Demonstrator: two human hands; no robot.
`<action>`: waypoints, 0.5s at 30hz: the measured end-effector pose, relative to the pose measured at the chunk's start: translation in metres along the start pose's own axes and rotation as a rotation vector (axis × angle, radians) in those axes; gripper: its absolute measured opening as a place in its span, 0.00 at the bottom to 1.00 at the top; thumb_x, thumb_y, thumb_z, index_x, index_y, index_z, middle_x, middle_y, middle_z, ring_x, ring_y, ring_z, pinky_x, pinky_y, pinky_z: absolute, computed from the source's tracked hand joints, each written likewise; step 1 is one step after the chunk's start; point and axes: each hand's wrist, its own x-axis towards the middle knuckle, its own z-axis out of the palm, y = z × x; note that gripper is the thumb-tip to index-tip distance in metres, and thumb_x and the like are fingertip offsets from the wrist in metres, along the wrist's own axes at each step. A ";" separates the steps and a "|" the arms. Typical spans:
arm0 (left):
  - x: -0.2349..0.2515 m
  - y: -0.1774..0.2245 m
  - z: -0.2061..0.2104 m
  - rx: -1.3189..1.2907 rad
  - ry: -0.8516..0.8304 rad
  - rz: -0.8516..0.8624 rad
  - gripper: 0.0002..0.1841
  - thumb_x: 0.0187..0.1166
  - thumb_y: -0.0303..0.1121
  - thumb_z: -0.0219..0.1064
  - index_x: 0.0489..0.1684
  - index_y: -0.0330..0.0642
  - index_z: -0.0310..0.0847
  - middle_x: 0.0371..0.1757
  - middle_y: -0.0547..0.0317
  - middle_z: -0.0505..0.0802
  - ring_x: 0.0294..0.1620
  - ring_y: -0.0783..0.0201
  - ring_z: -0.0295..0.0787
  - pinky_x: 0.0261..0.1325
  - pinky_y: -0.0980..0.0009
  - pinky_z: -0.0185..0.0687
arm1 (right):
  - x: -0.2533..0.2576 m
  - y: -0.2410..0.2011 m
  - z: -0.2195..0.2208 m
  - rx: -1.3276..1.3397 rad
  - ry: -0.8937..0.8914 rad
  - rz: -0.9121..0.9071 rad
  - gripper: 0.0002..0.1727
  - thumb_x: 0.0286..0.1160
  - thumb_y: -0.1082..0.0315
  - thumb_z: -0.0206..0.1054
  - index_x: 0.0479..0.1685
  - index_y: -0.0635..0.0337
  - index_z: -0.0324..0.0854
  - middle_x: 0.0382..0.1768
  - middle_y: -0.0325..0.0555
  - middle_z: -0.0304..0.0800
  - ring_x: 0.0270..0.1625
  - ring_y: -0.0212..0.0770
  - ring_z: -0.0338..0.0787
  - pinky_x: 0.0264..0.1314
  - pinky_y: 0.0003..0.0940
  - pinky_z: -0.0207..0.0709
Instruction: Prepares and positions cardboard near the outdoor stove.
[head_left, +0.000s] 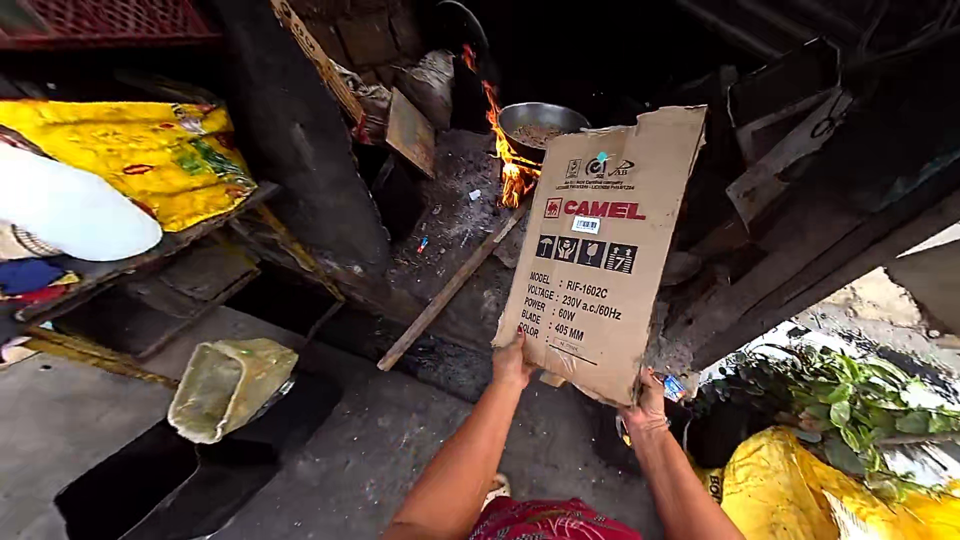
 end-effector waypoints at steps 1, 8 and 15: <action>0.015 0.006 -0.014 0.172 0.047 0.069 0.37 0.83 0.34 0.71 0.89 0.39 0.52 0.67 0.31 0.84 0.57 0.43 0.89 0.52 0.47 0.90 | 0.005 0.009 0.012 -0.091 0.014 -0.001 0.15 0.86 0.63 0.48 0.45 0.56 0.81 0.33 0.43 0.95 0.34 0.37 0.96 0.35 0.38 0.93; -0.005 0.064 -0.047 0.335 -0.353 0.228 0.54 0.80 0.42 0.71 0.99 0.49 0.27 0.91 0.33 0.62 0.86 0.39 0.67 0.77 0.38 0.73 | 0.021 0.079 0.083 -0.561 0.057 -0.077 0.14 0.81 0.78 0.60 0.62 0.70 0.72 0.42 0.53 0.92 0.42 0.42 0.95 0.48 0.42 0.92; 0.001 0.116 -0.064 0.118 -0.425 0.199 0.51 0.76 0.40 0.65 0.98 0.55 0.28 0.82 0.39 0.75 0.72 0.48 0.82 0.62 0.50 0.85 | 0.014 0.138 0.142 -0.495 -0.072 0.117 0.13 0.83 0.79 0.57 0.62 0.68 0.71 0.44 0.55 0.92 0.45 0.44 0.95 0.52 0.43 0.91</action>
